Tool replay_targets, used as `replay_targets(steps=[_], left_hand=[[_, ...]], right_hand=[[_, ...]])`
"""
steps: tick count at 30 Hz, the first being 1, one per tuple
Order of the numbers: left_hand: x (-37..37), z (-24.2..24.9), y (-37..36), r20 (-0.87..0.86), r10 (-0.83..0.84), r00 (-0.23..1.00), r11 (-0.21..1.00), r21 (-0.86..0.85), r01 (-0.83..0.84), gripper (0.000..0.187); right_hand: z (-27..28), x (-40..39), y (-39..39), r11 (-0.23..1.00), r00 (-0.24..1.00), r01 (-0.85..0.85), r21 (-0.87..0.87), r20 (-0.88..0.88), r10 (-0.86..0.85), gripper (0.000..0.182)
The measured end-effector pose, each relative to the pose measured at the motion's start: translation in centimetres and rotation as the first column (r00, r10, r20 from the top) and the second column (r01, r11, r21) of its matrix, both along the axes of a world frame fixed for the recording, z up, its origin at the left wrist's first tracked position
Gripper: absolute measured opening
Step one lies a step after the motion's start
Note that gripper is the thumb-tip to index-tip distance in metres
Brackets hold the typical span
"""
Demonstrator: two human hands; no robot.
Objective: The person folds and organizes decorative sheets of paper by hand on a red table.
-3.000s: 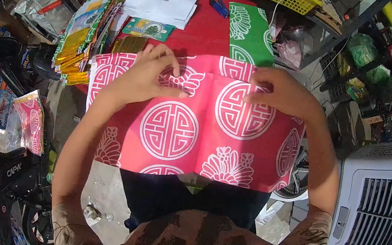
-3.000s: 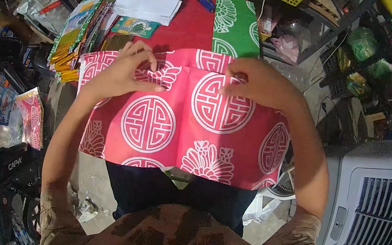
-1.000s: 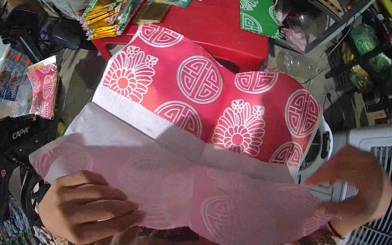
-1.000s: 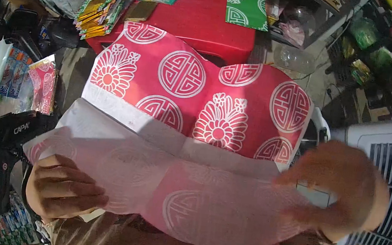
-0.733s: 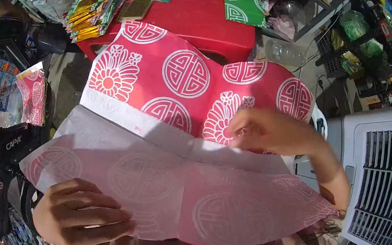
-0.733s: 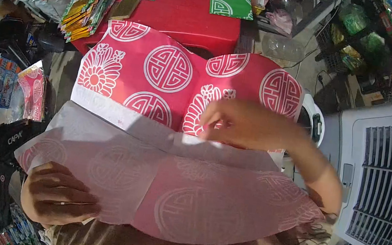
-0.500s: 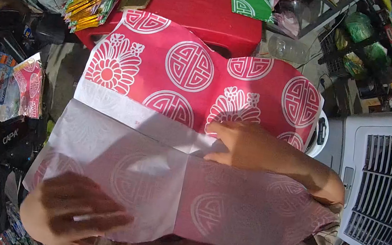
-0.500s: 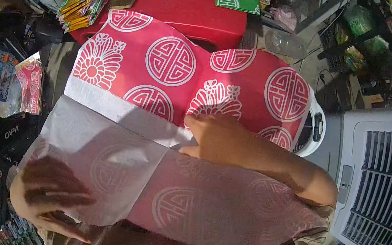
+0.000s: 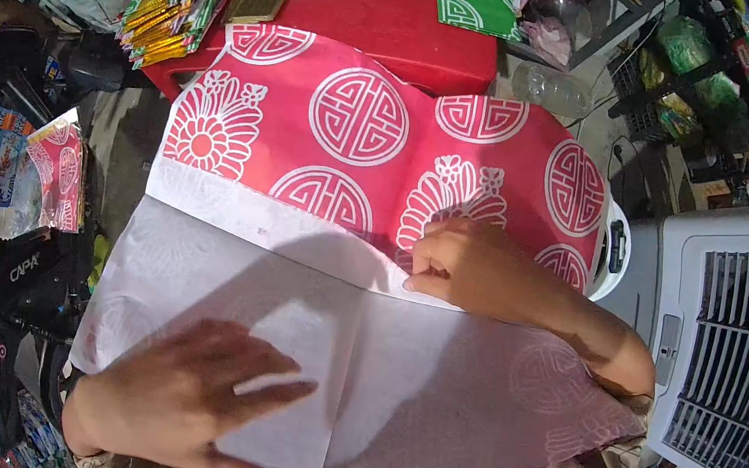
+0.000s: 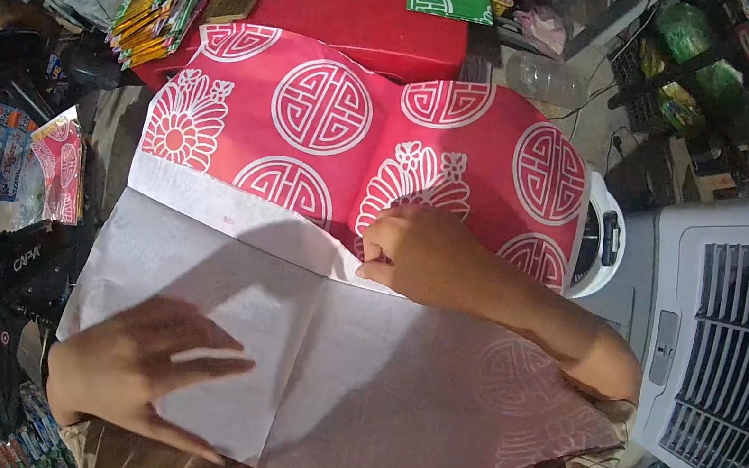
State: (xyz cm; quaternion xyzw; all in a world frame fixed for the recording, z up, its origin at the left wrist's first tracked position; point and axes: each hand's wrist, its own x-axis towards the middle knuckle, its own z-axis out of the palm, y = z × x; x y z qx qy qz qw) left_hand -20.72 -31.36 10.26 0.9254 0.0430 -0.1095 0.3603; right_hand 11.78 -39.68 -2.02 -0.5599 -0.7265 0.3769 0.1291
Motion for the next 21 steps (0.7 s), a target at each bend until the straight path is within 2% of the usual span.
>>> replay_targets(steps=[3,6,9,12,15,18,19,20,21], left_hand=[[-0.2,-0.1,-1.0,-0.129,-0.090,0.988,0.982,-0.174,0.067,0.082],[-0.2,-0.8,-1.7,-0.078,-0.076,0.994,0.996,-0.059,0.071,0.083],[0.4,-0.6,-0.9,-0.066,-0.147,0.987,0.989,-0.033,0.145,0.071],[0.6,0.6,-0.5,-0.010,-0.167,0.986,0.986,0.025,0.167,0.045],[1.2,1.3,1.2,0.093,-0.174,0.980,0.974,0.164,0.157,0.025],[3.3,2.4,3.2,0.188,-0.015,0.982,0.972,0.235,-0.030,0.018],[4.2,2.6,4.3,0.196,-0.027,0.980,0.965,0.261,-0.026,0.018],[5.3,2.7,5.6,0.206,-0.038,0.978,0.957,0.290,-0.024,0.017],[6.7,2.7,7.0,0.243,-0.110,0.964,0.919,0.395,0.005,0.016]], right_hand=[[-0.1,0.3,-0.3,0.998,1.000,-0.017,0.064,-0.017,0.018,0.021],[0.0,0.5,-0.6,0.995,0.999,-0.017,0.094,0.031,0.014,0.021],[1.5,0.7,-0.6,1.000,0.996,-0.012,0.021,0.089,0.010,0.024],[4.6,2.5,-0.1,0.999,0.994,-0.042,-0.010,0.102,0.043,0.032],[7.1,4.8,0.2,0.995,0.999,0.041,-0.093,0.002,-0.041,0.036],[8.7,8.5,0.1,0.973,0.987,0.147,-0.178,-0.042,-0.157,0.038],[9.0,9.4,-0.4,0.968,0.966,0.211,-0.137,-0.123,-0.228,0.037],[9.7,10.1,-0.8,0.961,0.955,0.263,-0.089,-0.117,-0.273,0.037],[10.5,10.8,-1.2,0.949,0.942,0.313,-0.040,-0.115,-0.316,0.036]])
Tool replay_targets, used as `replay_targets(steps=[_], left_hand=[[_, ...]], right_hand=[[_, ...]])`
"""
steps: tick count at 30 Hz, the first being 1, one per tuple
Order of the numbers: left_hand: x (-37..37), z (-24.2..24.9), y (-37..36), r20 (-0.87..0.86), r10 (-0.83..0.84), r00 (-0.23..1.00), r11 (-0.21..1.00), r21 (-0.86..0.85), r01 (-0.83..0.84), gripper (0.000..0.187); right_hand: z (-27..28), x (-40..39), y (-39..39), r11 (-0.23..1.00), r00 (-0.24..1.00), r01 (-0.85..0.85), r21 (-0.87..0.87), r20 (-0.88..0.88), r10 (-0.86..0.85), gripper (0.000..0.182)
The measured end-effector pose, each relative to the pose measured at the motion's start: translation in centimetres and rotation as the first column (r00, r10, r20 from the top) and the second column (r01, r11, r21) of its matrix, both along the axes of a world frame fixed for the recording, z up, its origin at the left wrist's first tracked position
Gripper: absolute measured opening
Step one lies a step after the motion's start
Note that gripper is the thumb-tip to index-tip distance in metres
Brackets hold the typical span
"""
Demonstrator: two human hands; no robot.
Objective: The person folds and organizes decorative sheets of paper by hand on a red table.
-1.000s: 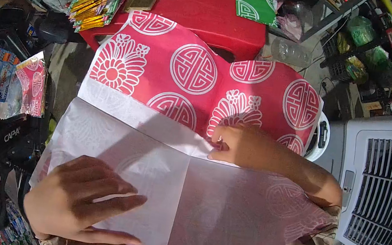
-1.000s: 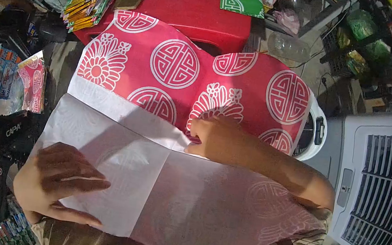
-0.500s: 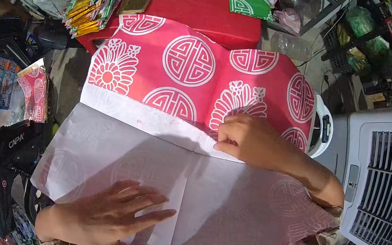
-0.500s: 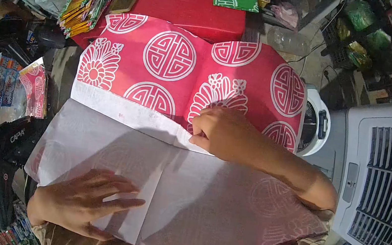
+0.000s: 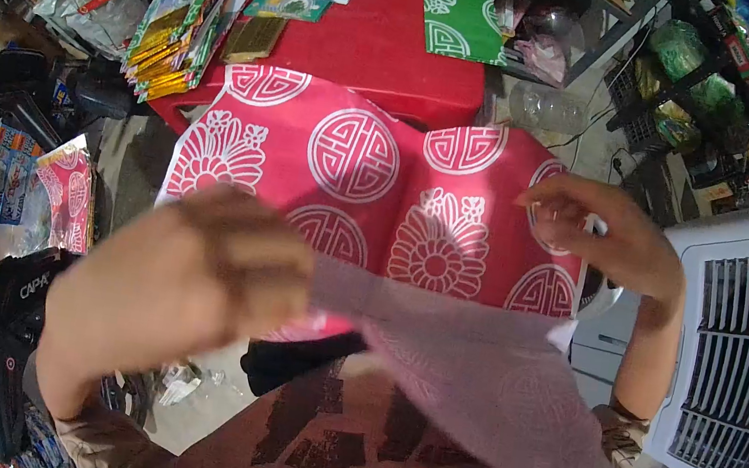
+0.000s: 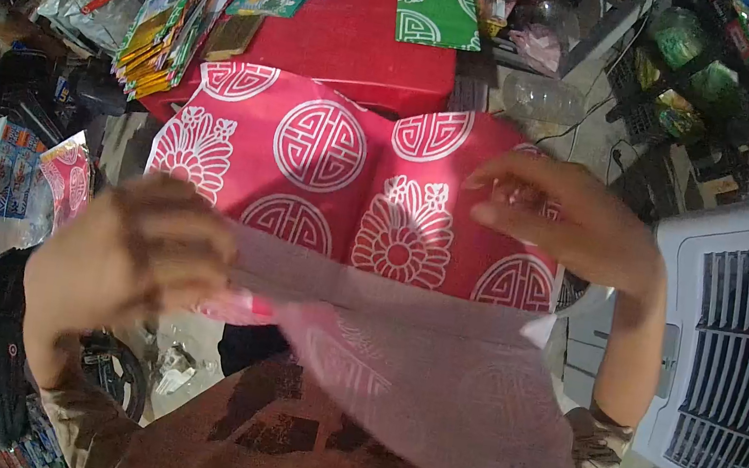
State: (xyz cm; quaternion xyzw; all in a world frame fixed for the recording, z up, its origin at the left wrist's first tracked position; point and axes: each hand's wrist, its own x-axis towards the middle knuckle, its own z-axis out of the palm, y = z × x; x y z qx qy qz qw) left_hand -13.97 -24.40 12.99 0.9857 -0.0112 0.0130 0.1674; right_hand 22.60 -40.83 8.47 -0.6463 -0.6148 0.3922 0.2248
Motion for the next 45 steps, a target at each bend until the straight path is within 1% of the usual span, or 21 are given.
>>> replay_targets(steps=[1,2,3,5,8,13,14,17,18,19,23,24,27,30,32,34,36,39,40,43,45], left_hand=[[1.4,-0.1,1.3,-0.027,-0.035,0.999,0.998,0.049,0.036,0.016],[2.8,-0.3,2.6,-0.055,0.002,0.999,1.000,-0.002,-0.002,0.016],[4.2,-0.6,4.0,-0.088,0.036,0.995,0.998,-0.056,-0.041,0.016],[6.6,-2.5,6.9,-0.082,-0.005,0.997,1.000,-0.016,0.003,0.016],[10.1,-4.4,9.6,-0.133,-0.037,0.990,0.999,0.030,0.041,0.016],[14.1,-8.3,12.7,-0.151,-0.161,0.975,0.981,0.088,0.175,0.018],[14.0,-8.5,13.1,-0.173,-0.128,0.977,0.986,0.082,0.144,0.018],[13.5,-7.4,13.0,-0.244,-0.002,0.970,0.997,0.080,0.023,0.021],[12.9,-6.5,13.1,-0.264,0.055,0.963,0.995,0.090,-0.032,0.022],[12.4,-5.7,13.5,-0.282,0.110,0.953,0.991,0.102,-0.084,0.023],[8.7,-3.9,14.5,-0.135,0.262,0.956,0.965,0.060,-0.256,0.028],[7.8,-3.9,14.4,-0.076,0.237,0.969,0.967,0.116,-0.227,0.033],[5.7,-4.5,11.0,-0.116,0.292,0.949,0.954,0.107,-0.280,0.037],[4.4,-7.5,6.3,-0.145,0.221,0.964,0.975,-0.006,-0.224,0.041],[3.8,-11.0,2.9,-0.077,0.155,0.985,0.984,-0.079,-0.161,0.042],[3.5,-13.8,-1.4,-0.148,0.127,0.981,0.982,-0.124,-0.146,0.050],[3.8,-16.4,-4.6,-0.067,0.118,0.991,0.962,-0.239,-0.131,0.058],[4.1,-18.9,-8.6,-0.009,0.205,0.979,0.919,-0.342,-0.196,0.069],[4.2,-19.2,-9.7,-0.002,0.247,0.969,0.903,-0.363,-0.231,0.073],[4.5,-19.2,-12.3,0.108,0.249,0.962,0.949,-0.226,-0.220,0.079],[4.4,-19.8,-13.9,0.145,0.282,0.948,0.932,-0.275,-0.236,0.094]], right_hand=[[0.4,0.9,-0.4,0.998,0.999,0.051,0.043,0.012,-0.051,0.035],[-0.1,2.2,-0.8,0.987,0.993,0.115,0.111,0.009,-0.116,0.032],[-0.1,3.2,-1.2,0.978,0.984,0.176,0.109,-0.043,-0.172,0.032],[-0.1,4.8,-1.7,0.951,0.948,0.295,0.092,-0.149,-0.280,0.031],[-0.8,7.4,-2.4,0.939,0.934,0.333,0.087,-0.169,-0.316,0.033],[-4.6,11.1,-3.3,0.910,0.909,0.415,0.015,-0.062,-0.413,0.036],[-5.1,11.3,-3.5,0.905,0.905,0.425,0.004,-0.034,-0.424,0.038],[-7.2,13.0,-5.0,0.909,0.895,0.417,0.012,-0.180,-0.408,0.050],[-7.0,12.5,-5.2,0.905,0.899,0.425,0.016,-0.121,-0.420,0.066],[-7.4,12.7,-5.7,0.888,0.876,0.460,-0.016,-0.152,-0.457,0.068],[-9.6,15.0,-8.4,0.812,0.769,0.569,-0.132,-0.265,-0.582,0.076],[-10.3,15.2,-9.1,0.791,0.737,0.590,-0.163,-0.292,-0.610,0.078],[-12.9,14.3,-10.8,0.716,0.681,0.694,-0.074,-0.255,-0.687,0.080],[-14.5,12.7,-11.9,0.612,0.552,0.760,-0.219,-0.281,-0.785,0.077],[-17.7,12.9,-13.6,0.542,0.415,0.790,-0.286,-0.402,-0.816,0.074],[-21.8,15.0,-16.3,0.482,0.200,0.796,-0.365,-0.593,-0.780,0.072],[-22.5,15.6,-17.4,0.597,0.273,0.735,-0.323,-0.665,-0.695,0.072],[-19.2,12.8,-16.5,0.604,0.322,0.751,-0.267,-0.651,-0.687,0.074],[-18.0,11.8,-16.2,0.640,0.399,0.740,-0.206,-0.632,-0.664,0.075],[-14.1,8.5,-13.8,0.696,0.556,0.714,-0.077,-0.542,-0.630,0.083],[-11.3,6.5,-12.5,0.736,0.667,0.675,0.042,-0.461,-0.585,0.082]])
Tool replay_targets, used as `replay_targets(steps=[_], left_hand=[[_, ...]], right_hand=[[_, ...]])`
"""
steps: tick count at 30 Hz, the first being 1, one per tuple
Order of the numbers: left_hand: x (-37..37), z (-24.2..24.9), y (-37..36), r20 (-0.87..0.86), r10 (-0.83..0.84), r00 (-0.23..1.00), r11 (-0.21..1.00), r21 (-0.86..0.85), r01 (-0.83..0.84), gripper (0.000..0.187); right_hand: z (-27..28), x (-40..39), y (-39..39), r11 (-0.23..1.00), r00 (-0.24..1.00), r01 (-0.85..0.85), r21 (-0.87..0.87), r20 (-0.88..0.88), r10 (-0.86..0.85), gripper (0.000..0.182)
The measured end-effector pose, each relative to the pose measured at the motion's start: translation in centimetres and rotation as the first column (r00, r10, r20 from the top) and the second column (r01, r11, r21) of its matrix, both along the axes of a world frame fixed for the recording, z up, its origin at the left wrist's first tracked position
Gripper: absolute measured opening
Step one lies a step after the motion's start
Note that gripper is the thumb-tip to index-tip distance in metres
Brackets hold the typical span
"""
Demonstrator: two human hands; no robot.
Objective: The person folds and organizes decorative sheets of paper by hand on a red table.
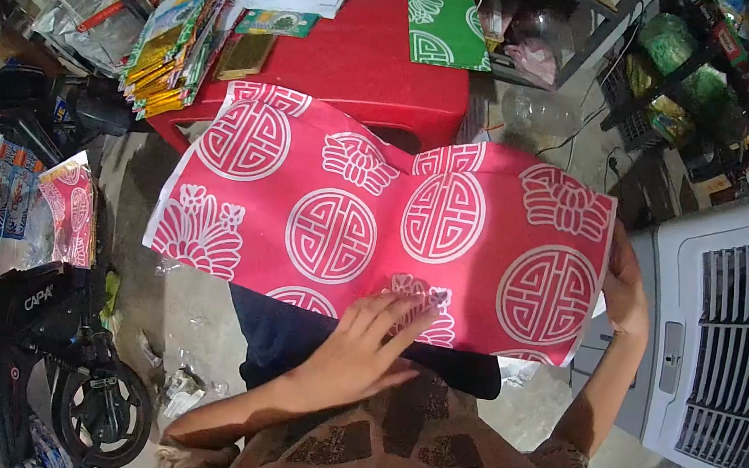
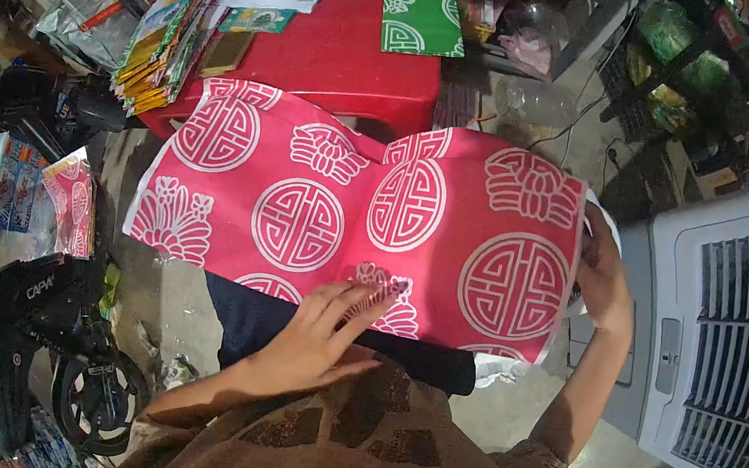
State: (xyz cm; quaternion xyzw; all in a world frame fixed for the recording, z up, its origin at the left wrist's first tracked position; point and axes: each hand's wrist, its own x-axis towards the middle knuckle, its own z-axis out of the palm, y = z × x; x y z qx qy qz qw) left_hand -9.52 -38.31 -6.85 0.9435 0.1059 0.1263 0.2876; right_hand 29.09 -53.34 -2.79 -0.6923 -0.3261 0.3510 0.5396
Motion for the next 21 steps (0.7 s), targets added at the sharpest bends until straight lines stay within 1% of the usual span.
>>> replay_targets(steps=[3,5,6,7,9,10,11,12,14,15,17,18,20,21], left_hand=[[0.0,0.5,-0.9,0.087,0.070,0.994,0.995,-0.076,-0.064,0.107],[0.0,0.6,-1.3,0.206,0.151,0.967,0.985,-0.110,-0.131,0.112],[0.4,0.3,-1.8,0.264,0.189,0.946,0.979,-0.125,-0.161,0.115],[0.7,0.0,-2.1,0.272,0.206,0.940,0.979,-0.053,-0.199,0.134],[1.2,-0.2,-2.4,0.352,0.267,0.897,0.963,-0.069,-0.260,0.136],[1.3,-0.1,-2.5,0.390,0.301,0.870,0.953,-0.082,-0.293,0.138],[1.1,0.4,-2.6,0.388,0.344,0.855,0.938,-0.176,-0.298,0.130],[1.0,0.8,-2.8,0.380,0.369,0.849,0.926,-0.225,-0.302,0.130],[0.9,1.3,-2.9,0.358,0.413,0.838,0.895,-0.330,-0.300,0.131],[0.7,0.9,-3.2,0.315,0.451,0.835,0.835,-0.479,-0.270,0.127],[-0.3,-0.7,-4.3,0.207,0.505,0.838,0.644,-0.736,-0.206,0.119],[-0.6,0.1,-3.9,0.189,0.509,0.840,0.650,-0.724,-0.231,0.105],[-1.4,1.8,-3.0,0.154,0.518,0.842,0.660,-0.698,-0.278,0.078],[-1.1,1.6,-3.2,0.242,0.607,0.757,0.603,-0.760,-0.241,0.070]], right_hand=[[6.1,-4.5,3.3,0.998,0.991,0.011,0.059,0.136,-0.019,0.082],[10.0,-8.3,5.7,0.977,0.999,0.032,0.209,-0.002,-0.033,0.080],[11.1,-9.6,6.6,0.957,0.997,0.049,0.287,-0.071,-0.030,0.080],[11.7,-10.6,7.5,0.933,0.999,0.037,0.359,-0.050,-0.020,0.079],[12.8,-12.4,9.5,0.869,1.000,0.000,0.494,-0.012,0.007,0.078],[13.5,-13.5,10.4,0.870,0.999,-0.037,0.491,0.027,0.027,0.078],[14.4,-14.6,11.3,0.872,0.996,-0.077,0.484,0.068,0.050,0.077],[14.9,-15.2,12.0,0.872,0.991,-0.119,0.475,0.111,0.074,0.077],[14.9,-15.8,13.8,0.890,0.972,-0.222,0.398,0.156,0.173,0.080],[15.0,-16.9,14.7,0.884,0.959,-0.284,0.371,0.128,0.254,0.079],[14.2,-19.1,16.7,0.846,0.928,-0.363,0.390,0.078,0.363,0.081],[13.4,-20.1,17.9,0.816,0.916,-0.381,0.434,0.061,0.396,0.085],[12.8,-21.9,19.3,0.829,0.907,-0.401,0.390,0.046,0.418,0.084],[12.2,-22.4,20.2,0.834,0.906,-0.417,0.362,0.095,0.412,0.085]])
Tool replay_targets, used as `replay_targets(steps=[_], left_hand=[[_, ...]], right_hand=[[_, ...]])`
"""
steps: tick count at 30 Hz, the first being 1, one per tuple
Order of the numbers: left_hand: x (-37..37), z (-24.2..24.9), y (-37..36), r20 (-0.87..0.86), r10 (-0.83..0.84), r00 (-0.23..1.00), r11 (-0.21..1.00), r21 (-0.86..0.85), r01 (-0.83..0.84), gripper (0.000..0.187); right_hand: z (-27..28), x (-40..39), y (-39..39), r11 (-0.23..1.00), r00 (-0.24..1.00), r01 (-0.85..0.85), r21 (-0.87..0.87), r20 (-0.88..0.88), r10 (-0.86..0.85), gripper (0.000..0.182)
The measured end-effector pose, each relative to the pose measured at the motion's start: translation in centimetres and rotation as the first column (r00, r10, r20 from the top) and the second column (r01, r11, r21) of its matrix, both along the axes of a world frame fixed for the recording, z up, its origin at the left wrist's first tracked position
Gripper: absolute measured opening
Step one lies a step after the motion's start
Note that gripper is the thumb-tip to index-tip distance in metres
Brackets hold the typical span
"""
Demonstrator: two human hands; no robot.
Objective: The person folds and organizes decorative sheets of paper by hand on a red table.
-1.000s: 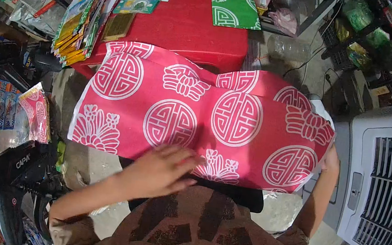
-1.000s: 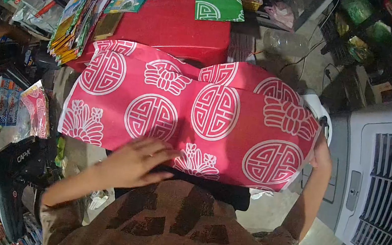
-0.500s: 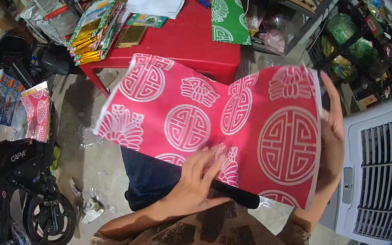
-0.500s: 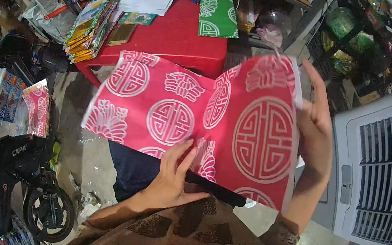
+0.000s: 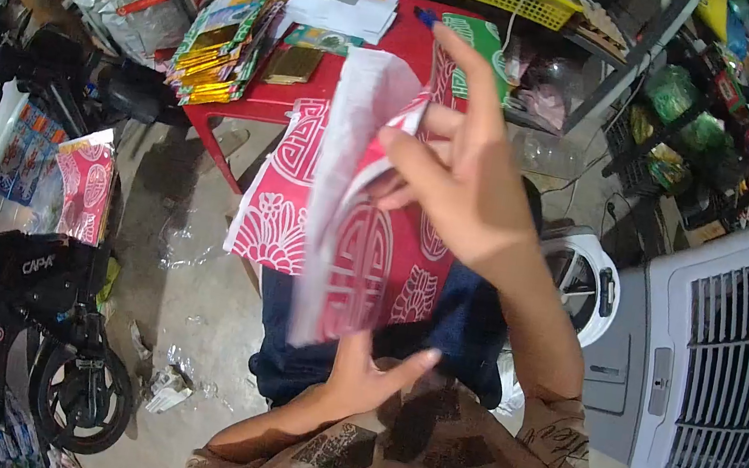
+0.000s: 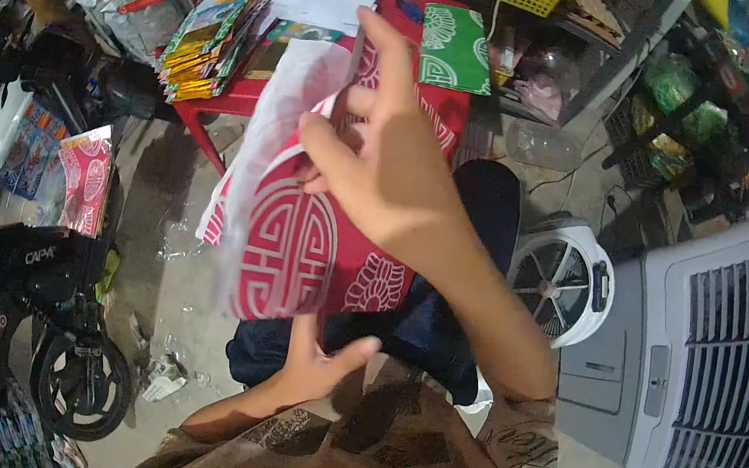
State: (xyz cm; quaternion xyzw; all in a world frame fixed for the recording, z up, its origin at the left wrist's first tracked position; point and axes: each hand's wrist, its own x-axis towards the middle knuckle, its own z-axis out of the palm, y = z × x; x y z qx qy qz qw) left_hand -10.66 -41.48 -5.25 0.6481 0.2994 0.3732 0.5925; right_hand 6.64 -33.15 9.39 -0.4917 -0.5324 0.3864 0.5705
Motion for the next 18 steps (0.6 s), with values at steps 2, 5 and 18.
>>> replay_targets(steps=[2,5,18], left_hand=[[0.0,-1.7,-0.1,0.157,0.171,0.973,0.980,-0.129,-0.152,0.055],[-1.6,0.4,1.2,-0.039,0.309,0.950,0.913,-0.268,-0.308,0.039],[-12.0,-6.5,7.1,0.041,0.668,0.743,0.647,-0.524,-0.553,0.040]], right_hand=[[-1.5,-1.3,1.6,0.999,0.999,-0.032,0.004,0.003,0.032,0.084],[-3.0,-2.3,3.7,0.995,0.995,-0.096,-0.005,0.028,0.096,0.086],[-14.9,7.1,8.9,0.969,0.769,0.164,-0.186,0.639,-0.008,0.067]])
